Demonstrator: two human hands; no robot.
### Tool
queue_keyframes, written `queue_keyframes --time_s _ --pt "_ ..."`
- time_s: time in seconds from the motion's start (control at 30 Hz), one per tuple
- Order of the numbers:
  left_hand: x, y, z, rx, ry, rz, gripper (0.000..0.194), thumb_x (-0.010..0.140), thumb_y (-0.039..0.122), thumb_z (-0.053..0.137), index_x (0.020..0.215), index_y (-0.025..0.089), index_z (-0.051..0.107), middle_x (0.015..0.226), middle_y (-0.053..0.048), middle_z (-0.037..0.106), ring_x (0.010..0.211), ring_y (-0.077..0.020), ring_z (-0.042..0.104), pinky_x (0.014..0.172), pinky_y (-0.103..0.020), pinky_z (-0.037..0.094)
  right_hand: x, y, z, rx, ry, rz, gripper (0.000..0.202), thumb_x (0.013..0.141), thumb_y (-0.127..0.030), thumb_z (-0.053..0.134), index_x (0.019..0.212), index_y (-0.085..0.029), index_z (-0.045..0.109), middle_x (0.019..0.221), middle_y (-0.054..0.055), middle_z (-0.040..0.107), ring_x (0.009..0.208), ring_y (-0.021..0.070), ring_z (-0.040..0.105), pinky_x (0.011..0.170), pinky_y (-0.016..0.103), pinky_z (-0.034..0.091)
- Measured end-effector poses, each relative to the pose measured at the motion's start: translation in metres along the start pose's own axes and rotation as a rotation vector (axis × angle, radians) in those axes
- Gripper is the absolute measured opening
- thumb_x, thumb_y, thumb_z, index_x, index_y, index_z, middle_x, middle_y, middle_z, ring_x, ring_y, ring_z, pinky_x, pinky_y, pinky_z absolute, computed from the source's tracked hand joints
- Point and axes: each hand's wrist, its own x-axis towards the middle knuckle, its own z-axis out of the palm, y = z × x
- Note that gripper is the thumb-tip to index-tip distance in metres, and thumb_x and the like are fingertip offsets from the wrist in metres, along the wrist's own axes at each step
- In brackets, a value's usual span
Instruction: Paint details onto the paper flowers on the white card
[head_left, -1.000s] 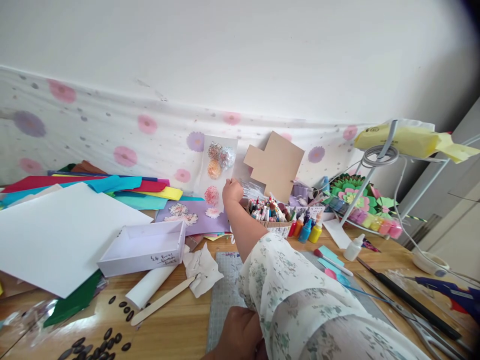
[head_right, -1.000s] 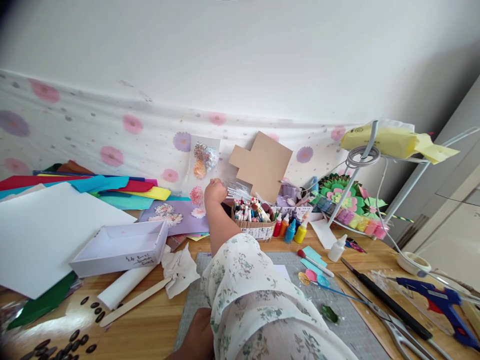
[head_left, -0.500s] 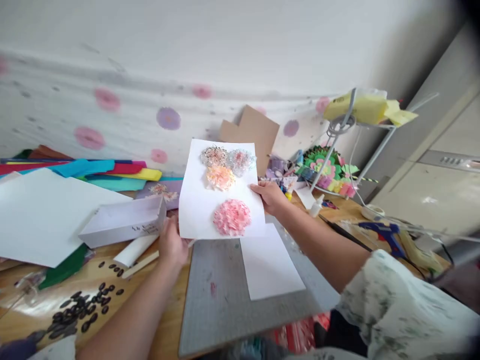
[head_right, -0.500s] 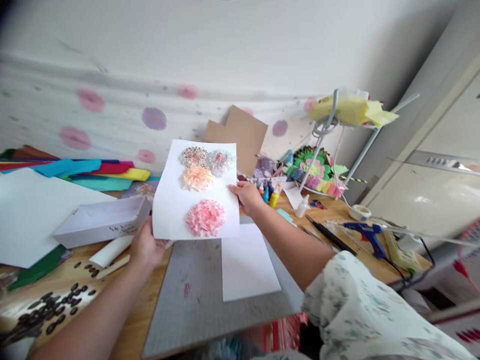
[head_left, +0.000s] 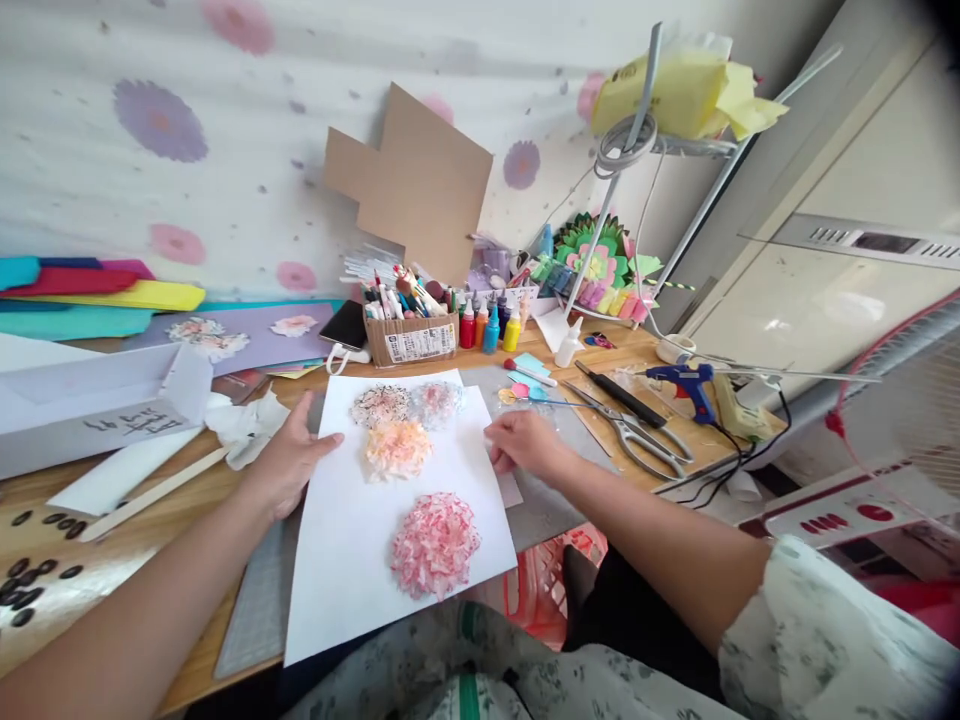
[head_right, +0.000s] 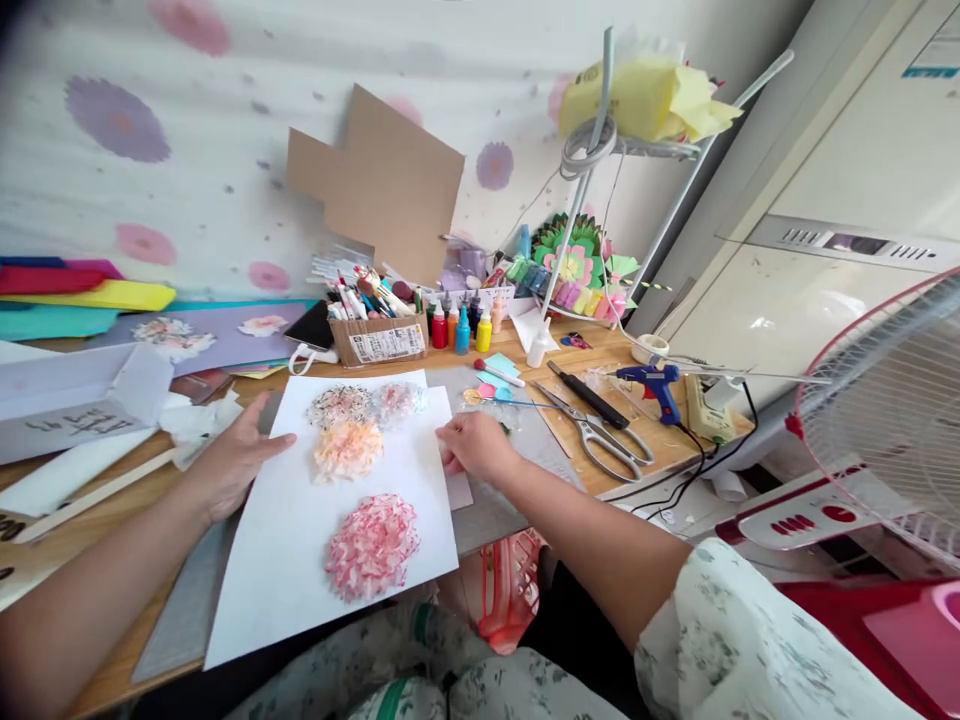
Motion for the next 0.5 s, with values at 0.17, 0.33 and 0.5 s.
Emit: queue_keyframes --time_s 0.17,0.33,0.5 --pt "0.001 -0.003 0.004 0.093 0.090 0.040 0.089 0.079 0.008 0.061 0.149 0.033 0.012 0.057 0.007 0.063 0.048 -0.0187 0.064 0.048 -0.035 0.055 -0.003 0.027 -0.094 -0.288 0.215 -0.144 0.029 0.093 -0.039 0.053 0.106 -0.014 0.060 0.097 0.004 0.064 0.082 0.0141 0.062 0.074 0.034 0.055" --pt "0.005 -0.008 0.011 0.219 0.094 0.038 0.097 0.067 0.024 0.071 0.147 0.035 0.018 0.065 0.003 0.067 0.048 -0.0206 0.063 0.048 -0.038 0.056 0.006 0.070 -0.136 -0.614 0.295 -0.276 0.024 0.092 -0.034 0.057 0.106 -0.016 0.061 0.113 0.007 0.062 0.104 0.0194 0.059 0.091 0.043 0.050" --pt "0.014 -0.002 -0.003 0.533 0.185 0.045 0.064 0.060 0.050 0.065 0.120 0.027 0.060 0.068 0.000 0.067 0.056 -0.0185 0.061 0.046 -0.024 0.048 0.025 0.089 -0.123 -0.765 0.296 -0.392 0.027 0.092 -0.035 0.056 0.112 -0.017 0.060 0.119 0.008 0.060 0.108 0.0209 0.058 0.094 0.045 0.049"
